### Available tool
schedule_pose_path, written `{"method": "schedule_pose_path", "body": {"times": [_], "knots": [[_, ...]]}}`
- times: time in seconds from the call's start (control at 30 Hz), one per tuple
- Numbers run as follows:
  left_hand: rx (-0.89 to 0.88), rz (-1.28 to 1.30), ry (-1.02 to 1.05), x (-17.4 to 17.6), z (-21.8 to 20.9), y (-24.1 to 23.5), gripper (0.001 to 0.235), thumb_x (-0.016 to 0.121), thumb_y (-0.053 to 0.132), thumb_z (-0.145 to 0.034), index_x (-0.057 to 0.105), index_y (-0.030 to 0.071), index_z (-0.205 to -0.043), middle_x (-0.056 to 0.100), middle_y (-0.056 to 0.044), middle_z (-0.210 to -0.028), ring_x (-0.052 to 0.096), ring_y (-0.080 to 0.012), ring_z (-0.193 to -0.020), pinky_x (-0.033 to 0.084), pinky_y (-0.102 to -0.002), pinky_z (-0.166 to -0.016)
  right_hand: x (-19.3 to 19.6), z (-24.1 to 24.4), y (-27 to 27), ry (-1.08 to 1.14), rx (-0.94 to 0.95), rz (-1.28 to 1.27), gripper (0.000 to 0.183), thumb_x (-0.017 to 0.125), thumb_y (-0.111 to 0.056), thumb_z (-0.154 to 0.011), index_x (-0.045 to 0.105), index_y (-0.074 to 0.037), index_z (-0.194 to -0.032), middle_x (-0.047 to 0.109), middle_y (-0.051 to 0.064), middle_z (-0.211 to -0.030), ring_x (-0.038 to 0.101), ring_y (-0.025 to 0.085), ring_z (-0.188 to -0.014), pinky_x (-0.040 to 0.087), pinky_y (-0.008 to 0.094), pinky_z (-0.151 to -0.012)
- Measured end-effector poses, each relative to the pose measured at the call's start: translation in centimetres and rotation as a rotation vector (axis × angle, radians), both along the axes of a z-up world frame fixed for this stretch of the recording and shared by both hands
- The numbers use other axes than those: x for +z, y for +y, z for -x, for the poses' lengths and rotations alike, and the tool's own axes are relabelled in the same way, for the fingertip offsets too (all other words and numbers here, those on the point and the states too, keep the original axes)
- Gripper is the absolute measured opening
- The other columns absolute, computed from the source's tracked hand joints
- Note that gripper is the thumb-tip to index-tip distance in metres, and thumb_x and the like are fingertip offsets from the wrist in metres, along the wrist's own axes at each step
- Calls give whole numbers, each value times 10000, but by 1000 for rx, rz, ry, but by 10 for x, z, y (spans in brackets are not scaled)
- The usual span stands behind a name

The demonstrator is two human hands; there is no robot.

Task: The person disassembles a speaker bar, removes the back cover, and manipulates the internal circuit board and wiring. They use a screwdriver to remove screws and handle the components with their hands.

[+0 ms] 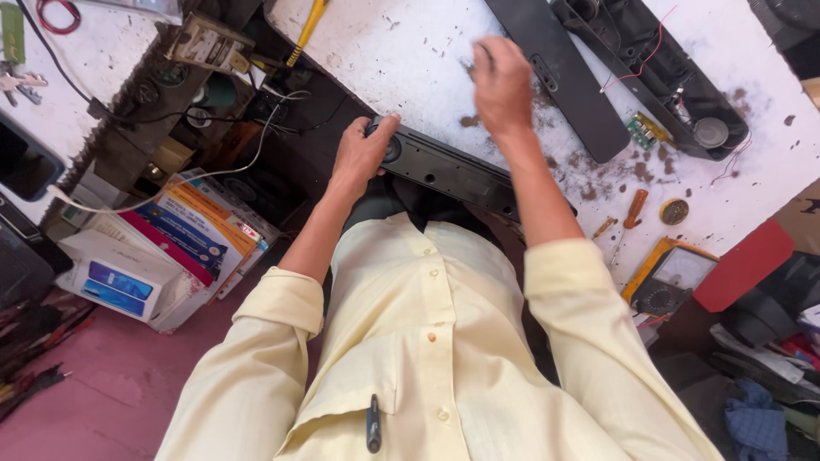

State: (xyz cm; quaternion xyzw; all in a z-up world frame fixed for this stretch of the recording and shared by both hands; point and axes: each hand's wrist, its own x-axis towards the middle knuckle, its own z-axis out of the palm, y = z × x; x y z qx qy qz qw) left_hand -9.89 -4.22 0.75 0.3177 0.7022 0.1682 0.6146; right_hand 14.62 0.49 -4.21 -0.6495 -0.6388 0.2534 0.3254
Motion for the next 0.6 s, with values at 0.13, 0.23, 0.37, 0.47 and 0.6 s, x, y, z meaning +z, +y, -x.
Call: {"method": "schedule_pose_path", "body": {"times": [0.13, 0.23, 0.37, 0.47, 0.6], "knots": [[-45, -41, -4, 2, -3, 6, 658, 678, 571, -815, 685, -21, -1104, 668, -48, -811, 661, -141, -701, 539, -292, -531, 46, -57, -82, -7, -8, 24, 212, 721, -165, -1008, 720, 29, -1093, 710, 172, -1023, 698, 288, -862, 554, 397, -775], [-71, -73, 32, 6, -9, 15, 709, 680, 580, -805, 656, -19, -1184, 704, -48, -852, 693, -131, -716, 557, -285, -533, 64, -77, -156, -54, -180, 130, 191, 731, -167, -1015, 720, 11, -1083, 691, 179, -1050, 681, 307, -991, 542, 385, -906], [-136, -84, 37, -1, -23, 26, 812, 680, 620, -801, 600, -48, -1256, 705, -109, -862, 684, -178, -678, 551, -300, -523, 49, -84, -222, -220, -458, 150, 285, 752, -248, -1036, 726, 14, -1144, 685, 218, -1159, 623, 373, -1118, 482, 440, -975], [-248, -91, 28, -19, -38, 29, 854, 658, 655, -821, 624, -73, -1267, 719, -113, -891, 689, -178, -666, 554, -302, -524, 23, -85, -249, -138, -637, 150, 345, 720, -287, -1052, 698, 8, -1229, 691, 205, -1200, 634, 354, -1136, 480, 433, -1006], [-227, -81, -102, -46, -56, 39, 920, 708, 630, -845, 477, -55, -1415, 656, -80, -898, 638, -149, -685, 546, -302, -502, -3, -104, -270, -63, -768, 148, 371, 700, -277, -1026, 680, 7, -1264, 720, 183, -1215, 686, 315, -1123, 512, 406, -1012]]}}
